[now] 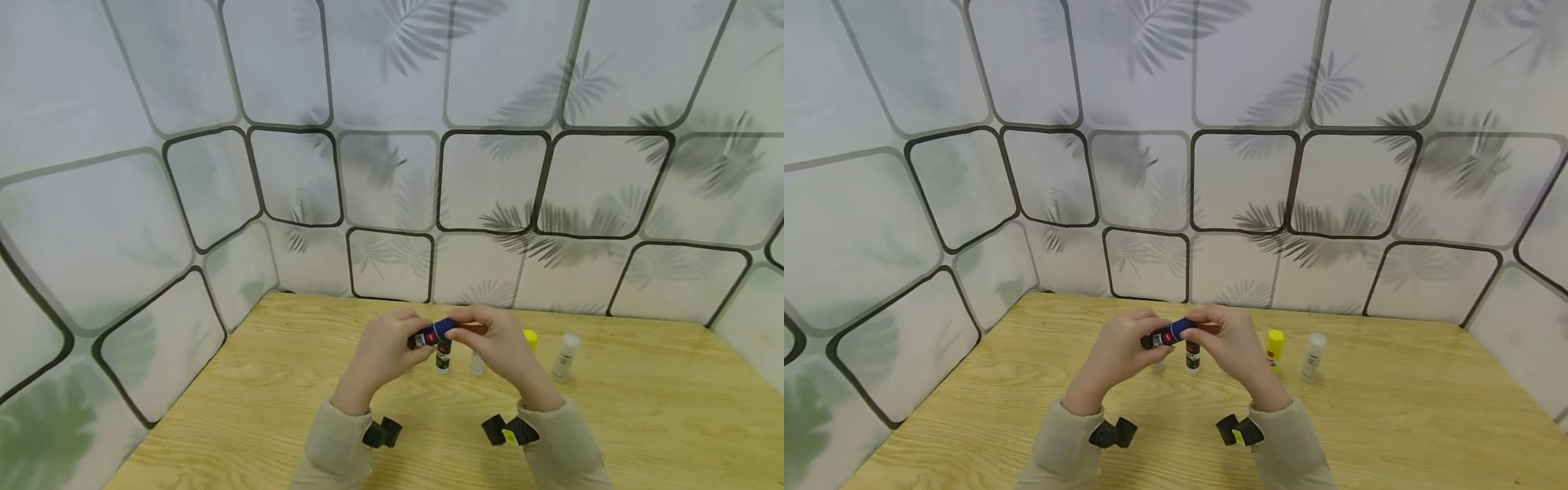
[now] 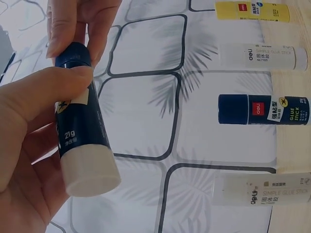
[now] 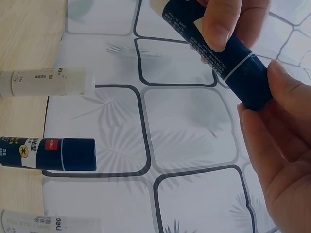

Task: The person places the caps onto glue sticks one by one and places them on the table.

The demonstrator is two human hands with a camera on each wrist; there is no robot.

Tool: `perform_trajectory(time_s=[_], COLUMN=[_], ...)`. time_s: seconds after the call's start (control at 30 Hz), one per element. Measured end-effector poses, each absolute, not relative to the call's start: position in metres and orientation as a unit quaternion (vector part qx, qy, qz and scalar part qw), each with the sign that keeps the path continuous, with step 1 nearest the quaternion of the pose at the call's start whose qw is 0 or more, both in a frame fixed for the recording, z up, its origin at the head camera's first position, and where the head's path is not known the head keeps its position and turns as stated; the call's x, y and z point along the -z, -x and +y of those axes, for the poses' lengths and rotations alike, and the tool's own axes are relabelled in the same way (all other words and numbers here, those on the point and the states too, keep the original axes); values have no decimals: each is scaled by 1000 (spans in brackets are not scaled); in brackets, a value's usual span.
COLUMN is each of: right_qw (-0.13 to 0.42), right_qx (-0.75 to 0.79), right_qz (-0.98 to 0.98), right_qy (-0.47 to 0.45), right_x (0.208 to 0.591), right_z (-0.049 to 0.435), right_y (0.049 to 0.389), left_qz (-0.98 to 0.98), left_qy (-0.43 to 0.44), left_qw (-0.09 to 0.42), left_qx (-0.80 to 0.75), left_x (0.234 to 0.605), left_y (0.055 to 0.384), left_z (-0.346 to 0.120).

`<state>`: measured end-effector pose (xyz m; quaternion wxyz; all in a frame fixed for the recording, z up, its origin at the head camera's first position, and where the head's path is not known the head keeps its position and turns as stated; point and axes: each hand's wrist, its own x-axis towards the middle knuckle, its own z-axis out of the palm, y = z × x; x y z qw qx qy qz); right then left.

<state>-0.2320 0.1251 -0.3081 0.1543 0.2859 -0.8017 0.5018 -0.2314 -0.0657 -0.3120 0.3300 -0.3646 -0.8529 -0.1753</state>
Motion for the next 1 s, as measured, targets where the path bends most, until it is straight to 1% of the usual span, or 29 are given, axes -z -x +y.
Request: perform_trajectory(time_s=[0.13,0.23,0.43,0.53,0.73,0.87,1.0], right_qw=[147,159,198,196,185,182,189], right_qx=[-492,-470,-421,-401,-375,-354,-334], right_qz=[-810,-820,-839,-848,-863,-874,-883], right_qy=[-283,-286,-285,-286,-283,-279,-271], right_x=[306,306,308,311,320,325,328], right_z=[126,126,130,134,148,157,164], right_y=[232,232,231,231,229,227,224], left_qz=[-856,-864,-875,-868,-840,-839,-858], left_qy=[358,337,243,184,79,40,28], left_qw=[310,297,297,291,246,228,213], left_qx=[209,227,294,359,478,493,466], left_x=[312,314,318,320,334,346,358], left_y=[233,235,242,247,264,272,279], left_z=[-66,-67,-80,-91,-106,-110,-112])
